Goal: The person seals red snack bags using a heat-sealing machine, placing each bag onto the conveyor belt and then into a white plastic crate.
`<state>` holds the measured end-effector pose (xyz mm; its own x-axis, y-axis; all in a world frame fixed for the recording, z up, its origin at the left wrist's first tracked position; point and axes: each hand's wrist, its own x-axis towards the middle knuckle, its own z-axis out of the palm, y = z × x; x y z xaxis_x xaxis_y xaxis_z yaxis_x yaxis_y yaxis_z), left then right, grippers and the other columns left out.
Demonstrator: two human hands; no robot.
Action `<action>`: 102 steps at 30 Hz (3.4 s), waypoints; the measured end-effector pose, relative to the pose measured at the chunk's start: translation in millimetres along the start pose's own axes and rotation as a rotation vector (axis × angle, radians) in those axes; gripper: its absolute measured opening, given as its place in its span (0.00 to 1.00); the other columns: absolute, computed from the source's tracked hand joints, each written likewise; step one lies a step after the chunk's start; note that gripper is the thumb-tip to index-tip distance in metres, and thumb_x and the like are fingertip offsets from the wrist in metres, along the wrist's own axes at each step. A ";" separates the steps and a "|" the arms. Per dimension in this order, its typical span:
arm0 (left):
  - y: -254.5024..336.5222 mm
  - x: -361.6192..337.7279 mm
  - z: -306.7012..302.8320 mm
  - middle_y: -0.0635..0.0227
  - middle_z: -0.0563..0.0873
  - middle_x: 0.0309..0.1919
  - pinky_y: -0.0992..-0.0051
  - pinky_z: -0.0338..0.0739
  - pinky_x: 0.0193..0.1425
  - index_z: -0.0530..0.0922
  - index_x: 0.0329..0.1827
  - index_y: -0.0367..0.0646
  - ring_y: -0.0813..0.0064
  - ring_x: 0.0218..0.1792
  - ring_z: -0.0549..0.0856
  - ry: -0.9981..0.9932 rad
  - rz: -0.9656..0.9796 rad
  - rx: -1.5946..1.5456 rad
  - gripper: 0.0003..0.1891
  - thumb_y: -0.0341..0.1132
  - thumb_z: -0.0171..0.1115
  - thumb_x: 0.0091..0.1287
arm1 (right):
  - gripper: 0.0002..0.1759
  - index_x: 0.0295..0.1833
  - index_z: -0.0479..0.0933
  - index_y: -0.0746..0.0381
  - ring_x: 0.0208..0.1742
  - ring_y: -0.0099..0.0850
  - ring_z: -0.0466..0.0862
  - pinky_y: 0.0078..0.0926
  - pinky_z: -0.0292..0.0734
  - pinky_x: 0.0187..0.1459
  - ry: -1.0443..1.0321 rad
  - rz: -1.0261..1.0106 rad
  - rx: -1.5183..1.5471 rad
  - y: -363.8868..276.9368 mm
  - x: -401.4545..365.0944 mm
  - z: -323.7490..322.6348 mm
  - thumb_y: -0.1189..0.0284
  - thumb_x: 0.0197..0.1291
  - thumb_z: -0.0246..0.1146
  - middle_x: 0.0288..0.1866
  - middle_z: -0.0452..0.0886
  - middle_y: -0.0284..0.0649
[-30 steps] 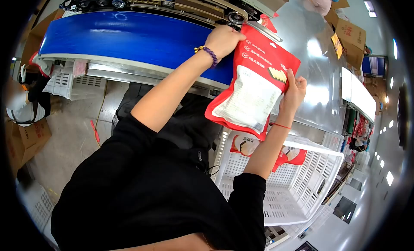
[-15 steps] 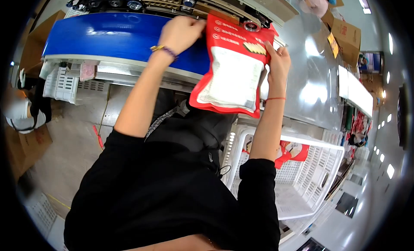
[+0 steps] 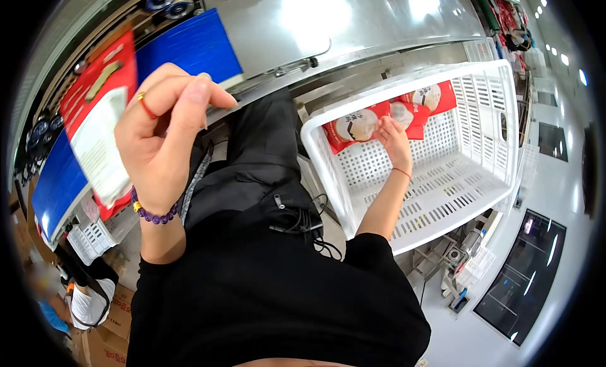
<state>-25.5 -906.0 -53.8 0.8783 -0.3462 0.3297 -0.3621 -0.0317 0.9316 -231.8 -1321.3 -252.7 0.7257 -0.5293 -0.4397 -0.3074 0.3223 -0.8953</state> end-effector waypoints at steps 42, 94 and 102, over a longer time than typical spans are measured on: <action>-107.5 51.6 -16.4 0.63 0.86 0.24 0.76 0.75 0.32 0.84 0.31 0.33 0.80 0.26 0.81 0.066 -0.262 -0.010 0.23 0.50 0.73 0.58 | 0.08 0.43 0.83 0.69 0.37 0.19 0.78 0.17 0.73 0.42 -0.072 -0.793 -0.465 -156.8 -21.8 270.7 0.79 0.58 0.68 0.39 0.84 0.34; -22.4 -9.2 4.8 0.74 0.76 0.27 0.86 0.56 0.27 0.83 0.35 0.33 0.90 0.23 0.65 0.102 -0.092 0.144 0.10 0.26 0.54 0.71 | 0.23 0.49 0.78 0.57 0.44 0.28 0.80 0.29 0.74 0.47 0.759 0.293 0.778 234.9 42.9 -120.0 0.59 0.52 0.75 0.44 0.82 0.32; -15.7 -10.2 3.4 0.72 0.77 0.24 0.81 0.66 0.30 0.85 0.32 0.40 0.82 0.26 0.74 -0.147 -0.036 0.145 0.07 0.27 0.60 0.67 | 0.34 0.61 0.72 0.72 0.44 0.38 0.82 0.42 0.84 0.41 1.027 -0.205 -0.436 97.0 -54.9 -111.7 0.61 0.57 0.72 0.49 0.81 0.50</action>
<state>-29.9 -905.1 -72.3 0.8403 -0.4754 0.2604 -0.3814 -0.1772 0.9072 -370.2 -1348.6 -323.3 0.0004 -0.9988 0.0481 -0.5751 -0.0396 -0.8171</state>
